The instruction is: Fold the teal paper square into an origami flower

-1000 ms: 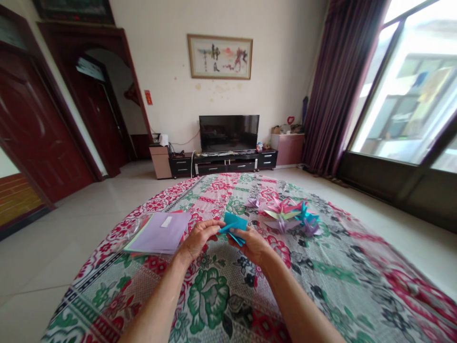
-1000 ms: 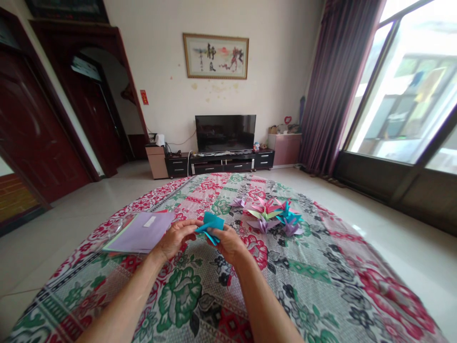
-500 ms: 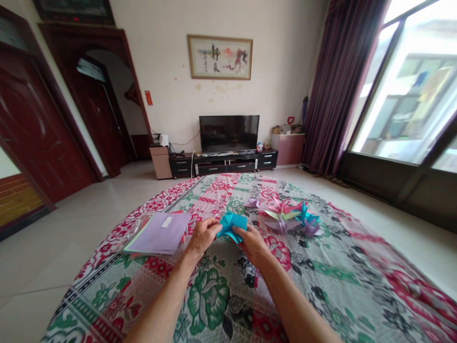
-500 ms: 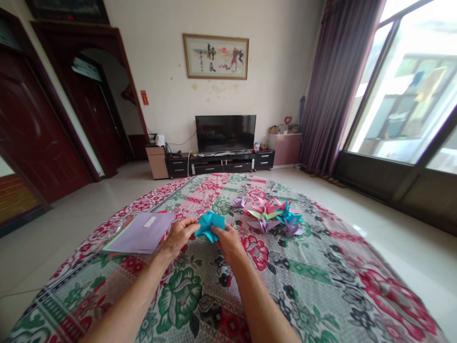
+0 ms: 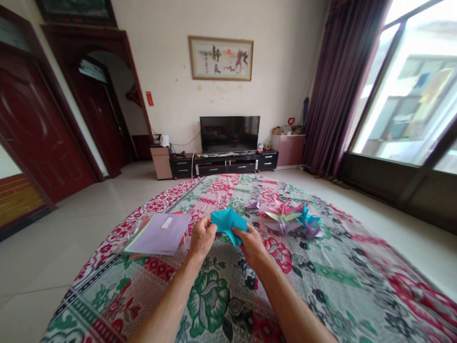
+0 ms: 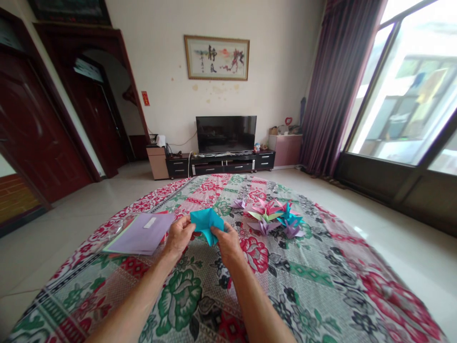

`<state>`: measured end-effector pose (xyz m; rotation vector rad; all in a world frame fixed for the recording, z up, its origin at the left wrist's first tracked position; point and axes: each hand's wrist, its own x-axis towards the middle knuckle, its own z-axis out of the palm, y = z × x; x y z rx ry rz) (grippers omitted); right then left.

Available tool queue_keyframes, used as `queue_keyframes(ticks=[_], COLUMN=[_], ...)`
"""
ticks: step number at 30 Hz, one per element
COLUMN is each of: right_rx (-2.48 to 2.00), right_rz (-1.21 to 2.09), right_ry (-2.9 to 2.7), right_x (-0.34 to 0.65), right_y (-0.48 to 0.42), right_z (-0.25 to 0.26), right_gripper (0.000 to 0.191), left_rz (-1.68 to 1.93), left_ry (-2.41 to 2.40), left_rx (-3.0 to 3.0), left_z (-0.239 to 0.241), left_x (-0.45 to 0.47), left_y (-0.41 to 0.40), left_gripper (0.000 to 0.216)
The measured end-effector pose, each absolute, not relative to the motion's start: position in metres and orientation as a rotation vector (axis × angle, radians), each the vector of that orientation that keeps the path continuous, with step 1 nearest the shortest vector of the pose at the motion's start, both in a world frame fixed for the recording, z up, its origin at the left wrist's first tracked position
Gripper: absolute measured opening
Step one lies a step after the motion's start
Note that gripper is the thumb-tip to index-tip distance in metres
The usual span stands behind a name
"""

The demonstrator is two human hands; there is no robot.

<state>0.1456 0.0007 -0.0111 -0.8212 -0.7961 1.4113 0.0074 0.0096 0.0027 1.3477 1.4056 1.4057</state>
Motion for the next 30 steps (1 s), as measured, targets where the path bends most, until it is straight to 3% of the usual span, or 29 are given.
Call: queue_keyframes(ticks=[4, 12, 18, 30], right_rx=[-0.852, -0.817, -0.834, -0.775], right_rz=[1.36, 1.343, 1.312, 1.381], right_ry=[-0.773, -0.787, -0.831, -0.776], right_x=[0.144, 0.141, 0.14, 0.138], right_y=[0.001, -0.001, -0.003, -0.004], right_z=[-0.014, -0.014, -0.014, -0.009], right_gripper=[0.036, 0.036, 0.031, 0.033], left_rz=[1.46, 1.437, 1.285, 1.416], left_ry=[1.343, 1.371, 1.326, 1.505], left_rx=[1.399, 1.319, 1.196, 1.407], left_z=[-0.001, 0.016, 0.016, 0.013], left_x=[0.007, 0.013, 0.016, 0.018], left_y=[0.011, 0.001, -0.002, 0.0], left_gripper=[0.02, 0.044, 0.016, 0.009])
